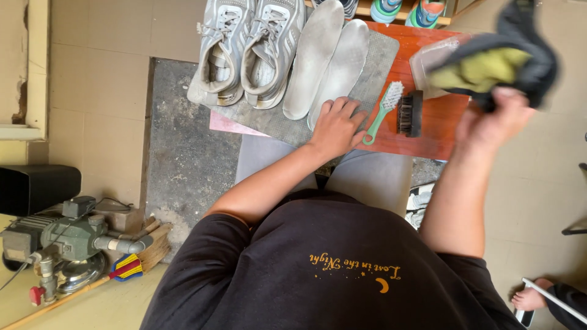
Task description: The person scrubs a white shoe insole with a green brush and then wipes it with a cloth. The insole is placed on a table next to a pair of grey sneakers.
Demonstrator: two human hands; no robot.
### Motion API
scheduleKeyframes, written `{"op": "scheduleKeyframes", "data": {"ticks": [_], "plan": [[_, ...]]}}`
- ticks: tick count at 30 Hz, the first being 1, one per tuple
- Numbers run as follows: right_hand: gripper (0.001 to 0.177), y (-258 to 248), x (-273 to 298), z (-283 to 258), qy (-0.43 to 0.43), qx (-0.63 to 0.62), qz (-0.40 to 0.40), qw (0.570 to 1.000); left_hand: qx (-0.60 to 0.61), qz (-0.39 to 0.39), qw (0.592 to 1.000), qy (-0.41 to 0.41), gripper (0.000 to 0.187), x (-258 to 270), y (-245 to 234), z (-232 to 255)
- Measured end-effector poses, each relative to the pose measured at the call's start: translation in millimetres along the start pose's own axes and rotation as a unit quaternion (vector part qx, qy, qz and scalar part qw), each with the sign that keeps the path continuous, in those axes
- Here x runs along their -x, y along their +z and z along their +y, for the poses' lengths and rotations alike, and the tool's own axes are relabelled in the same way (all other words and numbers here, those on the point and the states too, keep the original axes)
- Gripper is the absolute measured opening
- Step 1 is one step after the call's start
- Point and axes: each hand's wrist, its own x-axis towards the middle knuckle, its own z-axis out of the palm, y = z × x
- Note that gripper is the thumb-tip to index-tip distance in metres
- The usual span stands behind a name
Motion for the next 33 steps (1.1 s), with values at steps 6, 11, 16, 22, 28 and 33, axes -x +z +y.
{"op": "scheduleKeyframes", "data": {"ticks": [6,11,16,22,28,33], "plan": [[0.064,-73.6,1.8,-55.8,0.254,-0.169,0.191,0.933,0.021,-0.001,1.000,-0.010,0.049,2.7,18.9,9.4],[0.061,-105.6,41.9,-30.1,0.185,0.210,0.172,0.944,0.023,-0.004,0.999,-0.038,0.031,1.2,37.5,18.0],[0.054,-135.7,80.5,43.0,0.197,0.235,0.069,0.949,0.049,-0.056,0.995,-0.072,0.038,-12.3,36.0,33.6],[0.050,-94.9,83.1,56.3,0.123,0.305,-0.020,0.944,0.130,-0.136,0.973,-0.132,0.032,-32.1,40.8,37.5],[0.047,-60.9,101.6,68.0,0.165,0.376,0.056,0.910,0.180,-0.163,0.952,-0.185,0.025,-47.5,60.5,29.3],[0.059,-55.0,89.7,41.2,0.209,0.492,0.034,0.845,0.203,-0.158,0.945,-0.200,0.023,-48.6,47.9,23.6]]}}
